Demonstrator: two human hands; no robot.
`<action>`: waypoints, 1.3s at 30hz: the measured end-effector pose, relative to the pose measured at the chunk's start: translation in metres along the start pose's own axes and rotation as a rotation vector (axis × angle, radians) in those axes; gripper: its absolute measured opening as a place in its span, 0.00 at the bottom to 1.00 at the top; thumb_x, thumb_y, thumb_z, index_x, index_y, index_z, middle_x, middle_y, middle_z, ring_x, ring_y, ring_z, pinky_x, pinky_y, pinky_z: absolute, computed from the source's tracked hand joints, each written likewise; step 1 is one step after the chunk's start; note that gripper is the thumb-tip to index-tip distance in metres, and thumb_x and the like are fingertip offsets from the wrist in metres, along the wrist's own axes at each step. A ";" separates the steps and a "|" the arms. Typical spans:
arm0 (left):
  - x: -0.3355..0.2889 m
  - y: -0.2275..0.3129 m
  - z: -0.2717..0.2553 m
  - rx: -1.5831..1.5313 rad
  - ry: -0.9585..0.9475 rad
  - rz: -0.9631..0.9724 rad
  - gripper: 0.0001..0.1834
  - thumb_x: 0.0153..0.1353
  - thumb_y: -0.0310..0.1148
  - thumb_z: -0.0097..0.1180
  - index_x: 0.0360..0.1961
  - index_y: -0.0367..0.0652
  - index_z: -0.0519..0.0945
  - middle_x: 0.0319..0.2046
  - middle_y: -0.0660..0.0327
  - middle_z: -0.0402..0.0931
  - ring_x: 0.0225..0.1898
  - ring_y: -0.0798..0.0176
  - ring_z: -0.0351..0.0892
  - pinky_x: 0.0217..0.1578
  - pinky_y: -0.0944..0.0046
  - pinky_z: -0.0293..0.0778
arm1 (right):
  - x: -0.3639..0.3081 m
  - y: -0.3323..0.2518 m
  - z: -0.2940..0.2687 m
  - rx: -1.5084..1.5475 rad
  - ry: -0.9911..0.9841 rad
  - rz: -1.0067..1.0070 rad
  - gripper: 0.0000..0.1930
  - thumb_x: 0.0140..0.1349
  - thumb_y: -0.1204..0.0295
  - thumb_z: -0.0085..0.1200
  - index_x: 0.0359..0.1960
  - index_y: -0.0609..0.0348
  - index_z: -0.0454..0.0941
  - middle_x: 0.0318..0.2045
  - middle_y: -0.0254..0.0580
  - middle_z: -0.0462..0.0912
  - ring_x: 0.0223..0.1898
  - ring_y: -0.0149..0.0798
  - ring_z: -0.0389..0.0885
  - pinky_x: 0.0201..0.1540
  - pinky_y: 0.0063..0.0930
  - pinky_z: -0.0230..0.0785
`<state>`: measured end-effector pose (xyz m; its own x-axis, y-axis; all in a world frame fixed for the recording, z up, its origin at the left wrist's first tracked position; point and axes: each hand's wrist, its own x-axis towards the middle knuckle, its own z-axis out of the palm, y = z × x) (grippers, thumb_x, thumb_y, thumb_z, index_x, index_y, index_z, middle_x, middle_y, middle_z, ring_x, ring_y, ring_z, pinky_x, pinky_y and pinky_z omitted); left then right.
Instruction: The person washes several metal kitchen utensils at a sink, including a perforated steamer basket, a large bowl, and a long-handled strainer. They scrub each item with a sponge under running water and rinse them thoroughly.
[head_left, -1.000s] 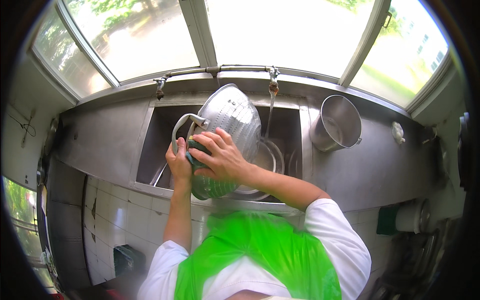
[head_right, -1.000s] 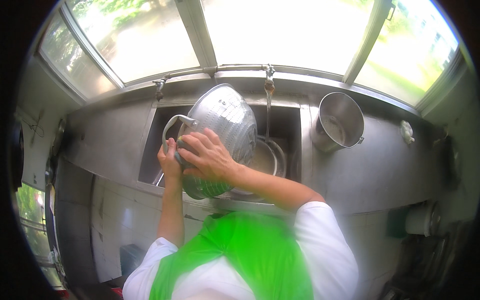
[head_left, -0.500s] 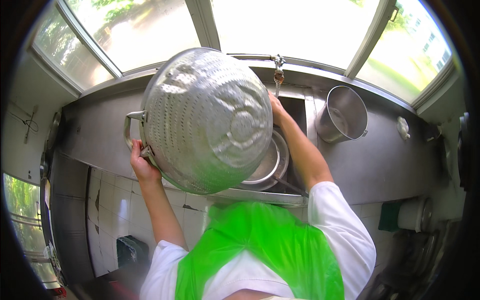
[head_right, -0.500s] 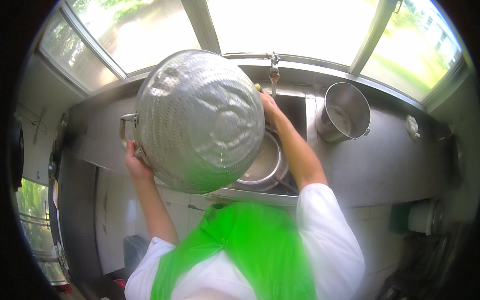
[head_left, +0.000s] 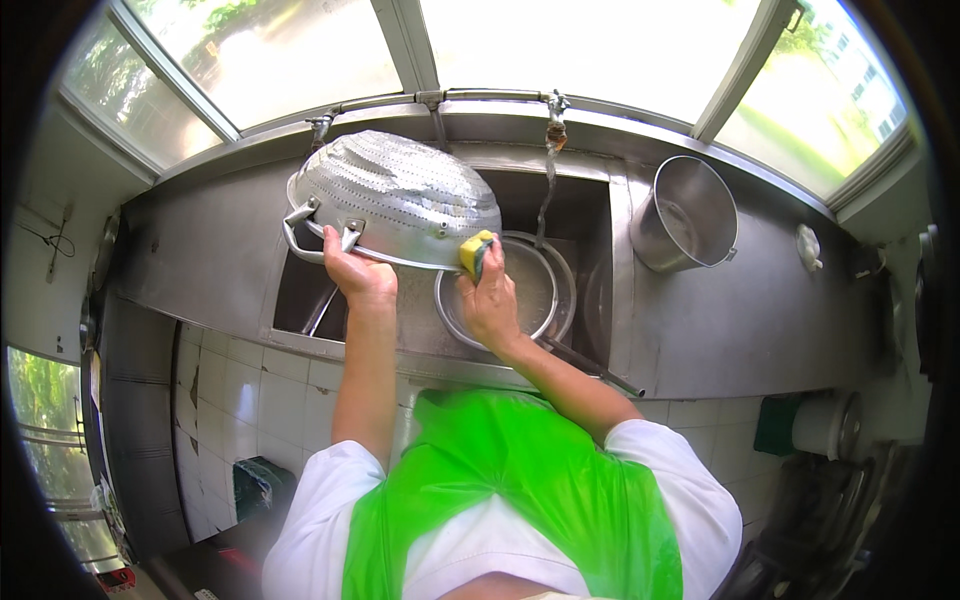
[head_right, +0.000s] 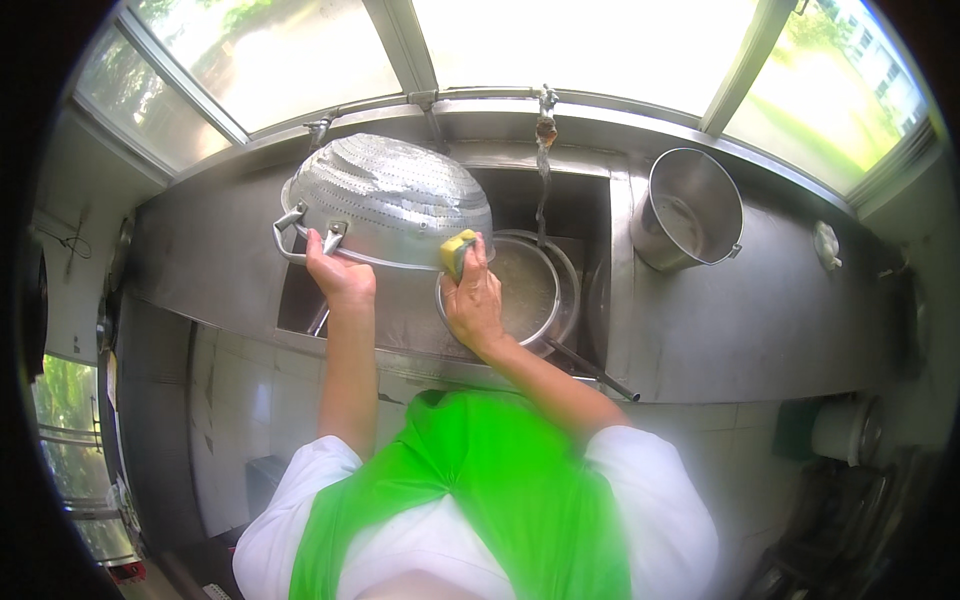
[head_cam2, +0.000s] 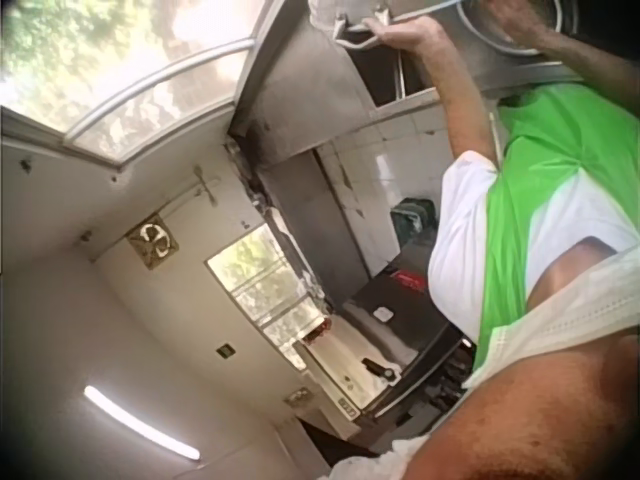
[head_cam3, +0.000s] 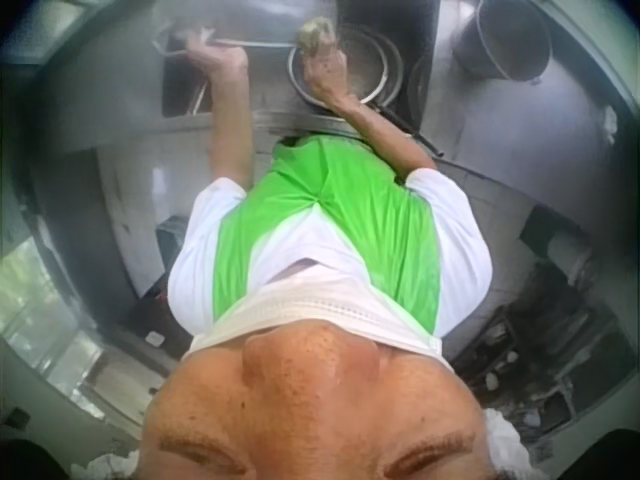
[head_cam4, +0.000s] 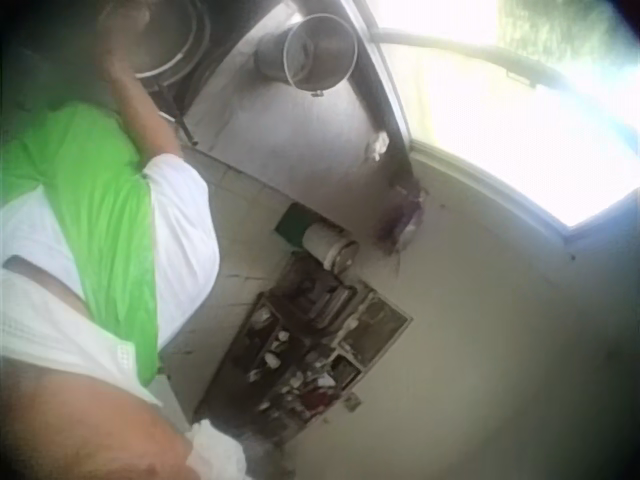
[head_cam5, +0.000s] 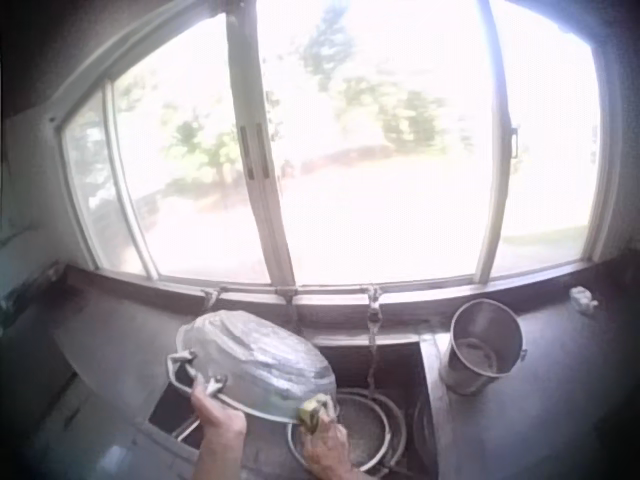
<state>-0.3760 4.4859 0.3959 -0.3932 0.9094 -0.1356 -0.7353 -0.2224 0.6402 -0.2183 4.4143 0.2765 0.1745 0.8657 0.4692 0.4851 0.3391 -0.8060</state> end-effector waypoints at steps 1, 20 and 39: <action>-0.001 -0.002 -0.001 0.012 0.011 0.000 0.27 0.74 0.48 0.40 0.64 0.39 0.66 0.62 0.53 0.69 0.63 0.52 0.69 0.66 0.46 0.61 | -0.002 -0.006 -0.006 -0.130 -0.058 -0.070 0.29 0.63 0.70 0.54 0.65 0.60 0.60 0.65 0.53 0.67 0.59 0.52 0.68 0.60 0.46 0.60; -0.032 0.051 -0.052 0.254 -0.311 -0.091 0.29 0.71 0.45 0.47 0.63 0.33 0.69 0.58 0.51 0.75 0.59 0.52 0.75 0.62 0.53 0.68 | 0.039 -0.008 0.004 0.296 -0.186 0.032 0.27 0.73 0.61 0.40 0.72 0.51 0.61 0.72 0.53 0.58 0.74 0.54 0.53 0.75 0.47 0.47; 0.009 -0.045 -0.062 0.343 -0.233 -0.172 0.22 0.73 0.39 0.42 0.58 0.33 0.73 0.53 0.54 0.77 0.53 0.58 0.78 0.56 0.56 0.72 | 0.112 0.026 -0.186 -0.085 0.333 0.005 0.13 0.73 0.74 0.48 0.56 0.60 0.73 0.52 0.49 0.81 0.54 0.44 0.79 0.55 0.34 0.71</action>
<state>-0.3805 4.4823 0.3188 -0.1170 0.9867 -0.1132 -0.5377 0.0329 0.8425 -0.0262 4.4518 0.3754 0.4400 0.6949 0.5688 0.5508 0.2914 -0.7821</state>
